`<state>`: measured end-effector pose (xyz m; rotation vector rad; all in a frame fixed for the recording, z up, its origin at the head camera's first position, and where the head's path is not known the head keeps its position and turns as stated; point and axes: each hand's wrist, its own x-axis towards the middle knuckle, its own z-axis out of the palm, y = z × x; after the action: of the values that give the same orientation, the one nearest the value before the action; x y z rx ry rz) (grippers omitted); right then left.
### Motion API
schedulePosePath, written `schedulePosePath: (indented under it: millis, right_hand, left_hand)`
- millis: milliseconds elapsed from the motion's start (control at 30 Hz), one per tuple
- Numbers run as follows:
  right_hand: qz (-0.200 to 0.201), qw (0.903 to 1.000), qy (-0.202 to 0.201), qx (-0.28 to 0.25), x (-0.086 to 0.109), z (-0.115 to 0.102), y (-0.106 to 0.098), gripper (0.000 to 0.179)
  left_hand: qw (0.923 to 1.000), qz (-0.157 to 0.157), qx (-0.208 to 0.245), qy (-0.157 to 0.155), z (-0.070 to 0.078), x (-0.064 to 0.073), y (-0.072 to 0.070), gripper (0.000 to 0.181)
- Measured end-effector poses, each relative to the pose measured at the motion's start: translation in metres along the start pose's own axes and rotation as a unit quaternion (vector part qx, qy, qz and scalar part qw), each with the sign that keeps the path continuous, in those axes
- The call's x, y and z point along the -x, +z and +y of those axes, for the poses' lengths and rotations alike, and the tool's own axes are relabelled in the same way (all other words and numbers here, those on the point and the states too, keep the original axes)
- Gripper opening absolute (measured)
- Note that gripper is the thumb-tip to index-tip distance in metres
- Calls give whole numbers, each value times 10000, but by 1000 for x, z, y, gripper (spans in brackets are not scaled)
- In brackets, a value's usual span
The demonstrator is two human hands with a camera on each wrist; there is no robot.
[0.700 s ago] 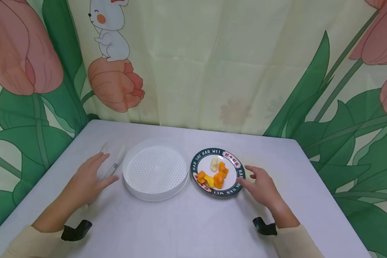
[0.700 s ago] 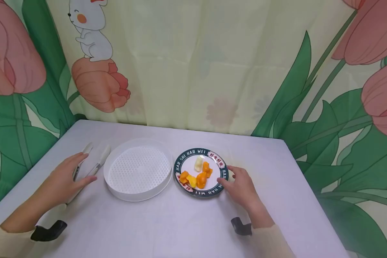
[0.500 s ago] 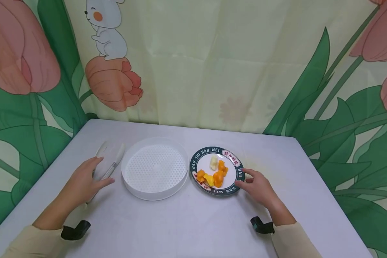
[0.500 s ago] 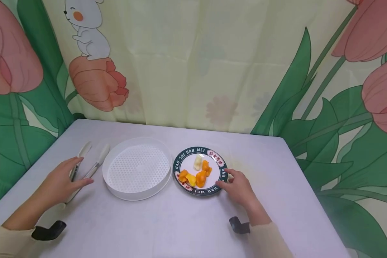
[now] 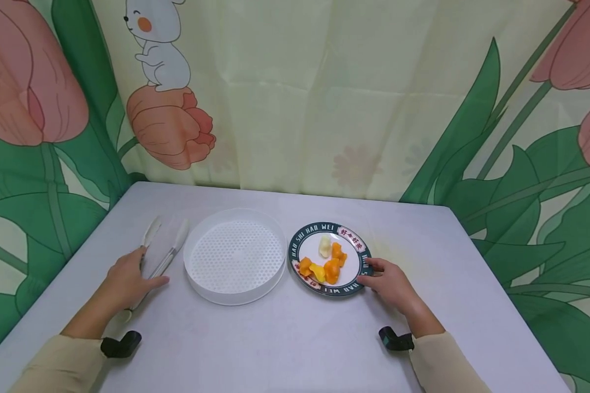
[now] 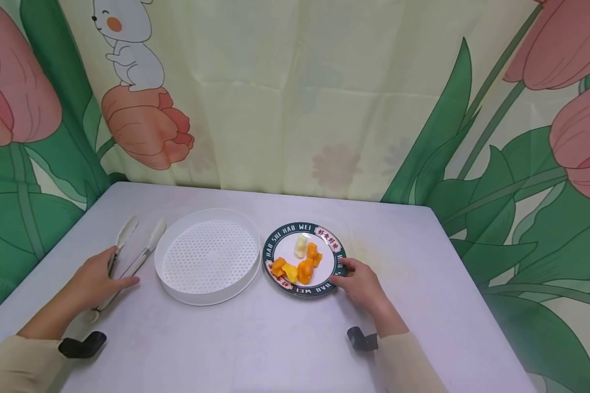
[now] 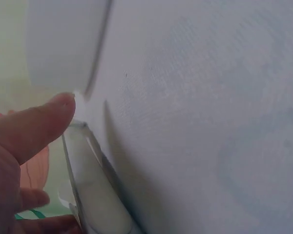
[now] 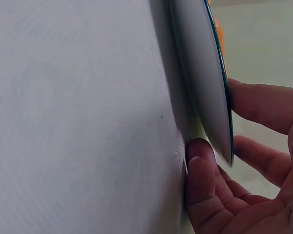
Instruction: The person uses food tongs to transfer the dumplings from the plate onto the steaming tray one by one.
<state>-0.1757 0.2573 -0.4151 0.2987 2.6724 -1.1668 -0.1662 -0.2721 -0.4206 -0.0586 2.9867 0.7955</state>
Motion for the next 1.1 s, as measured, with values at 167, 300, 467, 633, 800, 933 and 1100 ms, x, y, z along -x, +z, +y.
schedulePosePath:
  millis: [167,300,467,633,800,933,1100]
  right_hand:
    - [2,10000,-30,10,-1,0,0,66]
    - [7,10000,37,-7,-1,0,1,66]
    - [-4,10000,7,29,-3,1,1,66]
    - [-45,10000,11,0,-3,2,1,67]
    - [-70,10000,5,4,-2,1,0,68]
    - [-73,10000,29,10,-3,1,0,68]
    - [-57,9999,91,1,-3,1,0,68]
  left_hand:
    - [9995,13,-100,-311,-3,-5,0,103]
    - [9983,-64,-150,-551,-4,-7,2,104]
    - [9989,37,-133,-440,-8,-8,3,82]
    - [9990,127,-170,-395,-5,-7,0,62]
    - [9983,215,-259,-471,-4,-6,-3,58]
    - [9982,265,-129,-515,-3,-7,-3,67]
    - [9980,298,209,-520,-4,-7,-4,70]
